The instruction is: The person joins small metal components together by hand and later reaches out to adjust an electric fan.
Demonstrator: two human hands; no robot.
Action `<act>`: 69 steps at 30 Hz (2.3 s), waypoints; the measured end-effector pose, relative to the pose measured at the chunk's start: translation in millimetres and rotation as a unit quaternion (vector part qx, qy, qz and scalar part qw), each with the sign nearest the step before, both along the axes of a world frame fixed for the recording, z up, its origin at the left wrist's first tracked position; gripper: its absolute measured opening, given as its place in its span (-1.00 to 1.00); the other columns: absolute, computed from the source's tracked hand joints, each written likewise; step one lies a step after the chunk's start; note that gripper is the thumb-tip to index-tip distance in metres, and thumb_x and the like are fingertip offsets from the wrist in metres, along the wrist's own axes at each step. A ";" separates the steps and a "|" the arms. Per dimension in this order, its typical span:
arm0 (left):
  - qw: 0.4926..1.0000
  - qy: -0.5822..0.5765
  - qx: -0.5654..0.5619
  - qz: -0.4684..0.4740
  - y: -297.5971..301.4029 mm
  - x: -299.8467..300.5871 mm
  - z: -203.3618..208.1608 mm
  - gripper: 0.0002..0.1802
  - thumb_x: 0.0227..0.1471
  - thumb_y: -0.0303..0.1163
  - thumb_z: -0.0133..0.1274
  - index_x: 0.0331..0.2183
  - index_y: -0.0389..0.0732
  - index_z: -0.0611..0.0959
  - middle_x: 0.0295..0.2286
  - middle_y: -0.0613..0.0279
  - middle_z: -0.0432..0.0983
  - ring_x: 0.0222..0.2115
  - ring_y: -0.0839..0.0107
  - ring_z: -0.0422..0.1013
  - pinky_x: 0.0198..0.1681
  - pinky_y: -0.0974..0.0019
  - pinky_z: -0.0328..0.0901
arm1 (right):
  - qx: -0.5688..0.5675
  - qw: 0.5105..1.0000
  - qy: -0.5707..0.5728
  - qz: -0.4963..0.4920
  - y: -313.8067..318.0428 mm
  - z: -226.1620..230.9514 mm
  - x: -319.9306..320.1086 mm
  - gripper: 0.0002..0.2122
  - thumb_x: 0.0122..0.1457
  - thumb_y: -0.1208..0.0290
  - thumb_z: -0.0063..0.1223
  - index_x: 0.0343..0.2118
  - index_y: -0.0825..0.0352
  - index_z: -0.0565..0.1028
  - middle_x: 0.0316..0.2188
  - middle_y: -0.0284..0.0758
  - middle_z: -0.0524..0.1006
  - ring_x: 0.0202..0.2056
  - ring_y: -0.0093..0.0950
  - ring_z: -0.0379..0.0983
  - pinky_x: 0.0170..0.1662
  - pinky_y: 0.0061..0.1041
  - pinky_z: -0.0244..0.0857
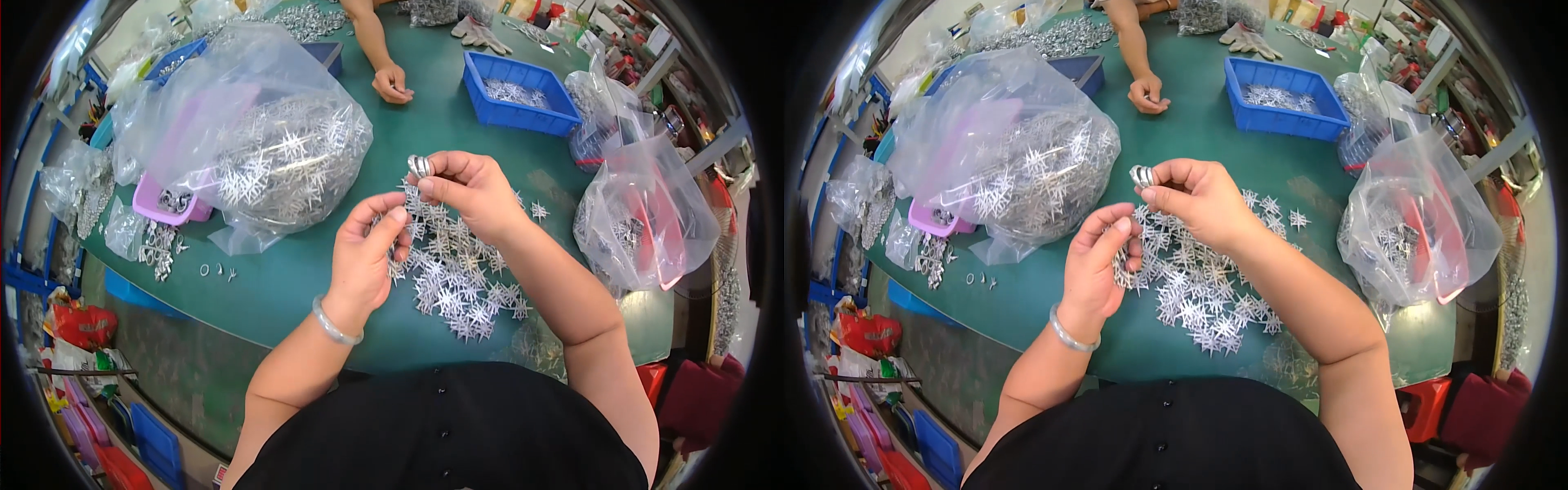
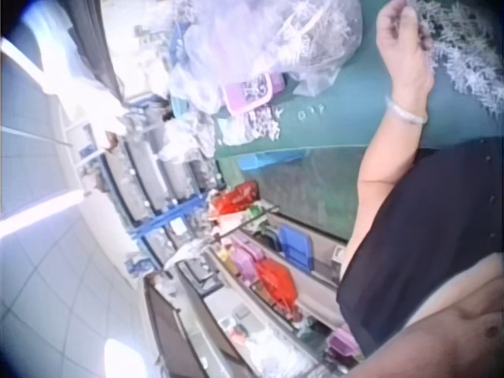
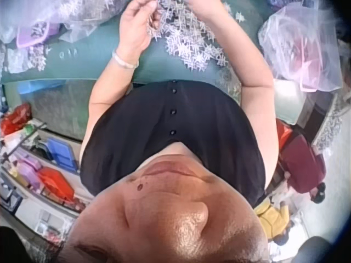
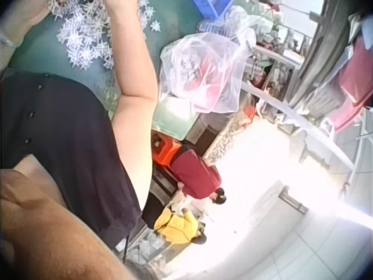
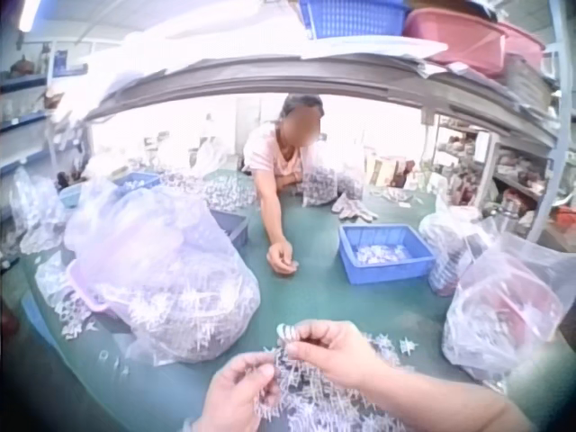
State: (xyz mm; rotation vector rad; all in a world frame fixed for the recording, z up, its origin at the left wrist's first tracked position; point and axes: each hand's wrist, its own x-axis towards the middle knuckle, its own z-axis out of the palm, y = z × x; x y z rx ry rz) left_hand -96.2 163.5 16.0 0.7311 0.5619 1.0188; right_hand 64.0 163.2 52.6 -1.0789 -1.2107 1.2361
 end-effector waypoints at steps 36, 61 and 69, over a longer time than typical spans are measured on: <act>0.934 0.112 0.317 0.120 -17.8 4.9 -7.4 -0.91 -0.12 -0.57 0.04 -0.44 -0.33 0.53 -0.47 0.24 0.41 -0.47 0.56 0.29 -0.41 0.53 0.20 | 0.089 0.987 -0.112 -0.078 -56.3 -8.5 -16.6 -0.86 0.03 0.51 -0.05 -0.42 0.49 0.47 -0.43 -0.30 0.45 -0.44 -0.62 0.35 -0.39 -0.66 0.24; 0.893 0.128 0.410 0.134 -16.2 3.6 -8.4 -0.91 -0.10 -0.62 0.00 -0.42 -0.34 0.50 -0.45 0.30 0.38 -0.49 0.64 0.25 -0.44 0.58 0.17 | 0.051 0.995 -0.079 -0.028 -59.4 -7.2 -14.2 -0.83 0.06 0.46 -0.06 -0.38 0.48 0.46 -0.41 -0.36 0.43 -0.40 -0.66 0.31 -0.36 -0.68 0.20; 0.937 0.115 0.309 0.115 -20.1 2.1 -7.0 -0.91 -0.13 -0.59 0.03 -0.44 -0.33 0.54 -0.48 0.24 0.41 -0.47 0.56 0.30 -0.41 0.53 0.19 | 0.090 0.987 -0.112 -0.069 -59.6 -8.3 -14.6 -0.88 -0.01 0.52 0.05 -0.41 0.43 0.48 -0.47 -0.41 0.43 -0.46 -0.68 0.28 -0.41 -0.69 0.17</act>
